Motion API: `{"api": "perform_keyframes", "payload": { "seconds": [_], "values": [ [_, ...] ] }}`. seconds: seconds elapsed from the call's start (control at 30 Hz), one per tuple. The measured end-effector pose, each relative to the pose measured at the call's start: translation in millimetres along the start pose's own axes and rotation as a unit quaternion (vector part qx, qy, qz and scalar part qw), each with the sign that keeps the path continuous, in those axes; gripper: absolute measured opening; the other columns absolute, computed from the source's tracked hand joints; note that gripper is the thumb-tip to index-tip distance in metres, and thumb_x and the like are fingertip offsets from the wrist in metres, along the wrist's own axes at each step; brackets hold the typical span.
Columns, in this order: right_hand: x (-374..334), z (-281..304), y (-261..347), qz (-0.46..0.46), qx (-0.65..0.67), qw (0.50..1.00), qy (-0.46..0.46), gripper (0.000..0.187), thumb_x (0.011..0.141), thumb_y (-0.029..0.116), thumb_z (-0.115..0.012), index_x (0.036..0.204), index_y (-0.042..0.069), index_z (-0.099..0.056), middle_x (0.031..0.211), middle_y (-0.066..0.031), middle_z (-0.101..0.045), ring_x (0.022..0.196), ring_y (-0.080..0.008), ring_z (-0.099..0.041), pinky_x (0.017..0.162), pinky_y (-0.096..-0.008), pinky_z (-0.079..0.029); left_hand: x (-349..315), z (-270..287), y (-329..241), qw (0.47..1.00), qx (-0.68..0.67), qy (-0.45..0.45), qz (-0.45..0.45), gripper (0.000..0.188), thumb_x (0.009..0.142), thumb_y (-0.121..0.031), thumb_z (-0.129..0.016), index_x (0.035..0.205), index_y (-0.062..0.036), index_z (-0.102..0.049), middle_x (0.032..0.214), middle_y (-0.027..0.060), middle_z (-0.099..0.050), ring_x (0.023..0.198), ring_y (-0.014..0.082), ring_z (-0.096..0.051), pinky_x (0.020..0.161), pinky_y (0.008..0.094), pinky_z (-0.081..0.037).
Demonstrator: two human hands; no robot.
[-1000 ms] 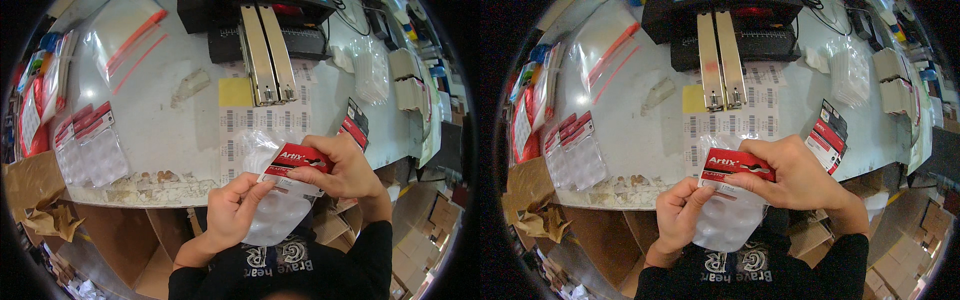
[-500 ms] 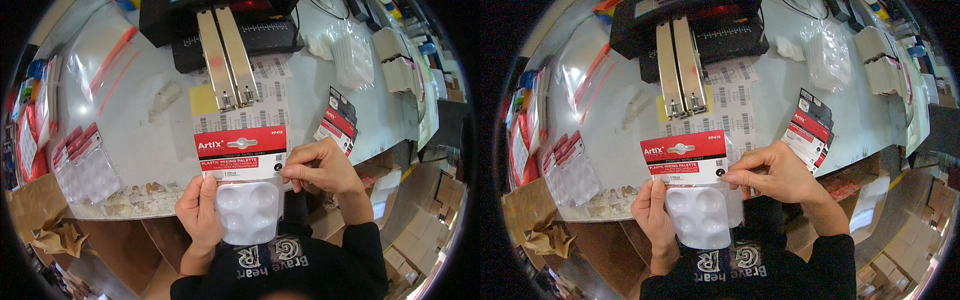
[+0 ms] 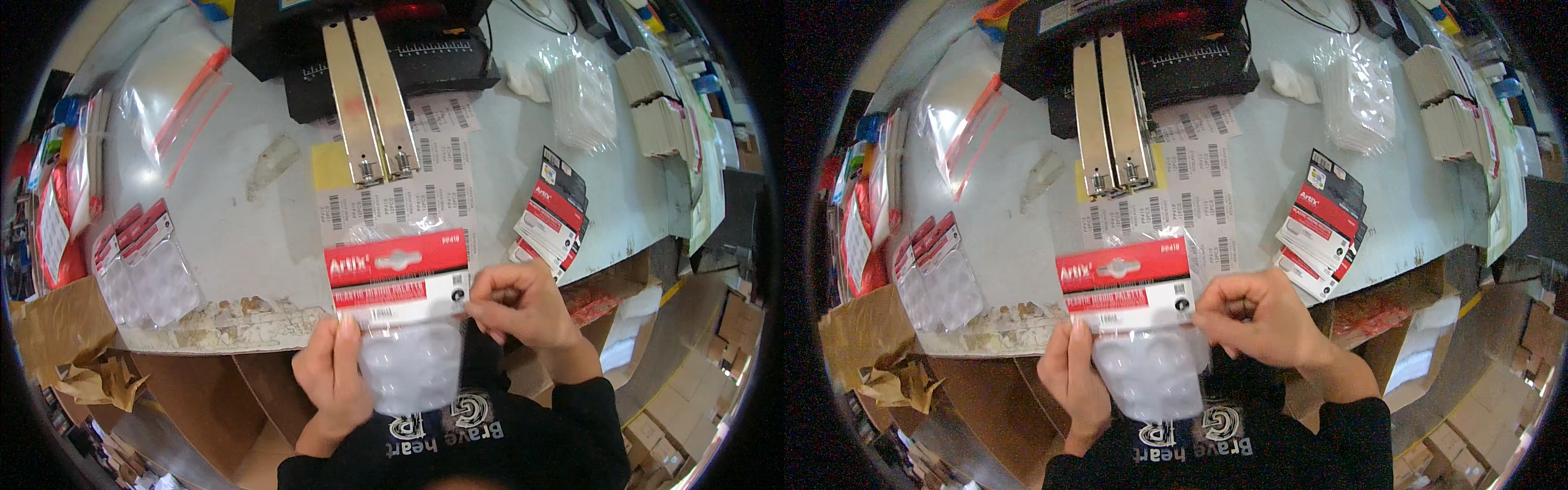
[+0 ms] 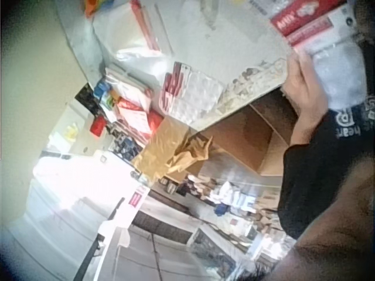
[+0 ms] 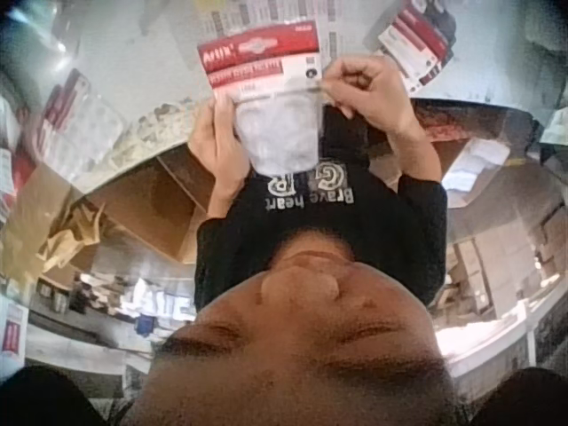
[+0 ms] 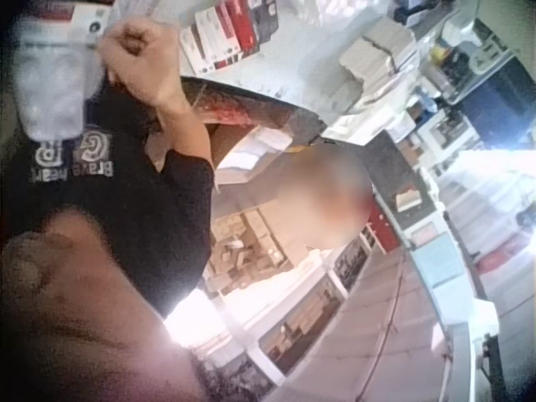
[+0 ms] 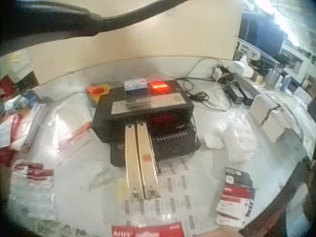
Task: The person tapes a cardboard box shut with a handheld tape dispenser, then moves to a workbench and packs multiple Artix plastic mixing palettes into clear plastic bags with red header cards. The person stacks the finished packages on the table.
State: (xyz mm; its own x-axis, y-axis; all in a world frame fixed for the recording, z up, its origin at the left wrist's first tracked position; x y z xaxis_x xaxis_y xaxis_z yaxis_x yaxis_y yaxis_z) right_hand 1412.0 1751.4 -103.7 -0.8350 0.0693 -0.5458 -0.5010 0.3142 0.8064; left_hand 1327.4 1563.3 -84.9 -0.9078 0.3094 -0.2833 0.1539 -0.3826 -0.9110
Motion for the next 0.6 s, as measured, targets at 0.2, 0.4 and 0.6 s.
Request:
{"api": "perform_keyframes", "payload": {
  "seconds": [0.2,0.4,0.6],
  "values": [
    [36.8,11.8,-2.2,-0.025,0.017,0.997,-0.064,0.017,0.084,0.01,-0.06,0.073,-0.003,-0.059,0.054,-0.001,-0.051,0.041,-0.0062,-0.044,0.038,-0.0198,-0.028,39.1,-8.5,16.8,0.996,-0.072,0.03,0.033,0.026,0.096,-0.016,-0.047,0.075,-0.0005,-0.05,0.065,-0.0018,-0.045,0.064,0.0056,-0.039,0.058,0.0222,-0.034],
    [96.4,27.7,-10.2,0.053,0.102,0.982,-0.15,0.015,0.085,0.011,-0.061,0.08,-0.003,-0.062,0.058,-0.0018,-0.054,0.046,-0.0077,-0.047,0.042,-0.0217,-0.034,107.6,-29.7,57.6,0.989,-0.142,0.036,0.013,0.028,0.097,-0.018,-0.048,0.074,-0.0029,-0.049,0.065,-0.0046,-0.043,0.063,0.0043,-0.034,0.056,0.021,-0.029],
    [103.2,31.7,-19.2,0.064,0.101,0.978,-0.17,0.013,0.087,0.01,-0.06,0.084,-0.002,-0.063,0.063,-0.0019,-0.054,0.049,-0.0091,-0.048,0.046,-0.0222,-0.037,111.2,-40.4,62.1,0.983,-0.18,0.032,0.018,0.027,0.098,-0.019,-0.047,0.075,-0.0052,-0.049,0.067,-0.0056,-0.043,0.062,0.0034,-0.033,0.056,0.0199,-0.029]
  ]
}}
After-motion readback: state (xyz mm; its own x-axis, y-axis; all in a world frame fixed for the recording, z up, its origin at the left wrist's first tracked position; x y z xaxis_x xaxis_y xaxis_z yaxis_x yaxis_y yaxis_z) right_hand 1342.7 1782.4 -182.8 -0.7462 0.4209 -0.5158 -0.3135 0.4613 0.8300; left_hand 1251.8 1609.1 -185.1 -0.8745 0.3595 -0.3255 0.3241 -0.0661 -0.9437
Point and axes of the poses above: each hand's wrist, its own x-axis towards the middle knuckle, its own z-axis out of the back of the hand, y = z × x, the point moved 8 cm from there along x, towards the middle knuckle
